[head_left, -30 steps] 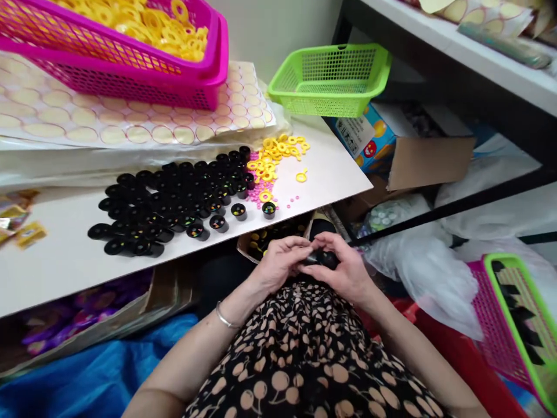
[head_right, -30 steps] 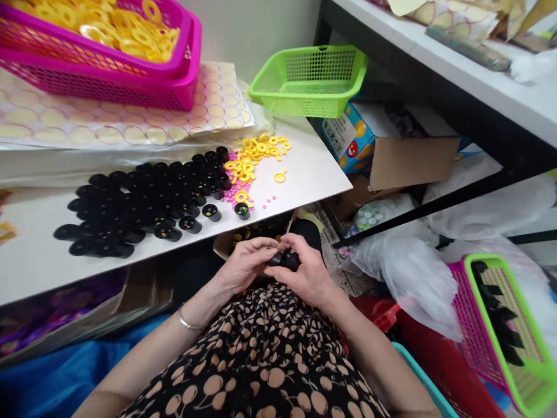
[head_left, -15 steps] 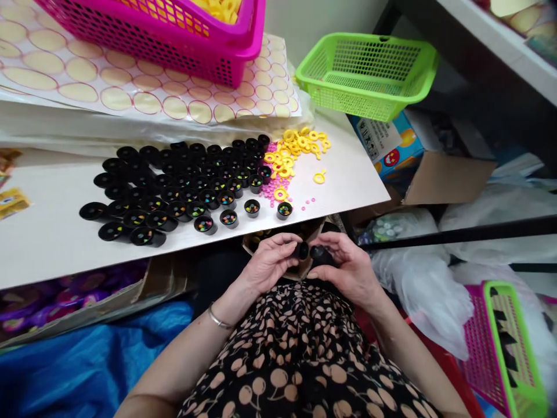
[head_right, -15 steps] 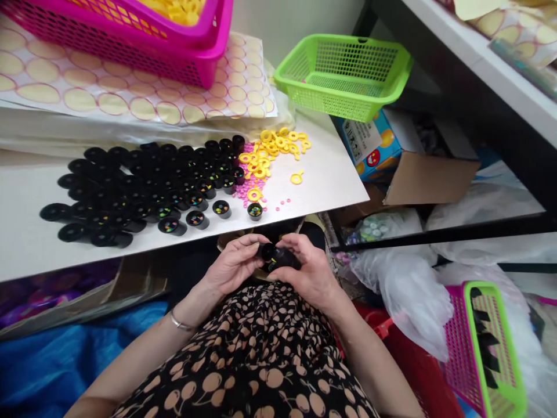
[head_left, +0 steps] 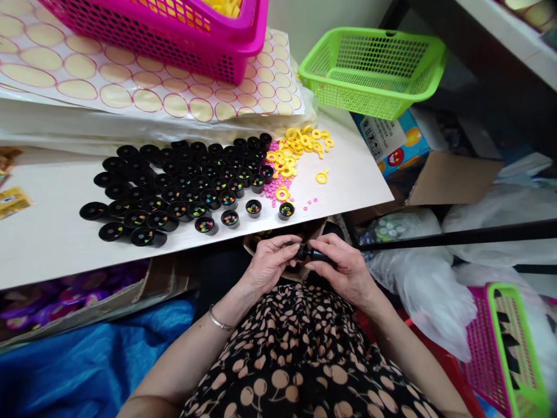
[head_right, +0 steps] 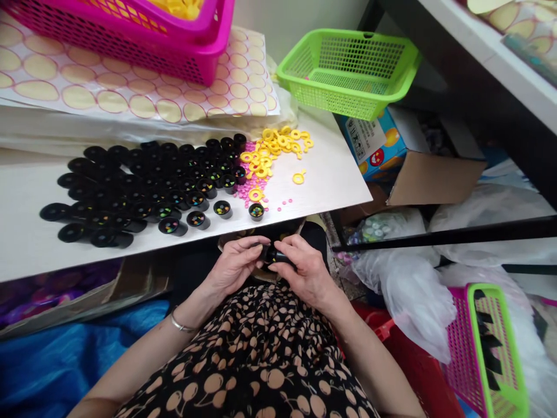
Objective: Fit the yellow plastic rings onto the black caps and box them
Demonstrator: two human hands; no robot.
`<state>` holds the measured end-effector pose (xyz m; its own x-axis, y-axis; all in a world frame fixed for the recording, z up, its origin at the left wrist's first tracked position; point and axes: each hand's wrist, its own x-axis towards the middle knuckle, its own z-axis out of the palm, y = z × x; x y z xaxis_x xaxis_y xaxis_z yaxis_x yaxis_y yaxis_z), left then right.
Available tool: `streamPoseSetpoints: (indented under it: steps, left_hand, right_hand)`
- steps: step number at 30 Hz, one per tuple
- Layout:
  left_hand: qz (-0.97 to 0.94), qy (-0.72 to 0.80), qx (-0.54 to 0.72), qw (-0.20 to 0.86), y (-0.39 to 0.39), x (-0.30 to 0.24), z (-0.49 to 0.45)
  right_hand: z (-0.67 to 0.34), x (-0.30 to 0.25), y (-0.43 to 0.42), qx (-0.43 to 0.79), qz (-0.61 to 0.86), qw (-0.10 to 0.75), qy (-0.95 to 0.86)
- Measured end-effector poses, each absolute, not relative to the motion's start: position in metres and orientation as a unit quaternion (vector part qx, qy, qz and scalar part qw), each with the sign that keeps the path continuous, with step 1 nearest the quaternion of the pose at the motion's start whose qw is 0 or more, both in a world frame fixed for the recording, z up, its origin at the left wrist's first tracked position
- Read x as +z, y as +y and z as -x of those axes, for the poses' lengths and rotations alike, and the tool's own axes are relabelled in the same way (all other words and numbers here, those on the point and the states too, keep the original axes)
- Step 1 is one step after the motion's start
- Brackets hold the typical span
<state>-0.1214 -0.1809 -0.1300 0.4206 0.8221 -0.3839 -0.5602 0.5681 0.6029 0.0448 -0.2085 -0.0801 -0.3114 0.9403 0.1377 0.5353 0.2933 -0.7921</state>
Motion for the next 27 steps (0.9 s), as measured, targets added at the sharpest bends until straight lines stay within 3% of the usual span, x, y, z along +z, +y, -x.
streamPoseSetpoints:
  steps: [18, 27]
  left_hand:
    - [-0.196, 0.362, 0.414, 0.812, -0.1828, -0.1304, 0.1176]
    - [-0.193, 0.354, 0.404, 0.821, -0.1825, -0.1331, 0.1152]
  right_hand:
    - [-0.0475, -0.0804, -0.2087, 0.34, 0.498, 0.288, -0.744]
    - [-0.0494, -0.0881, -0.2094, 0.32, 0.521, 0.329, -0.72]
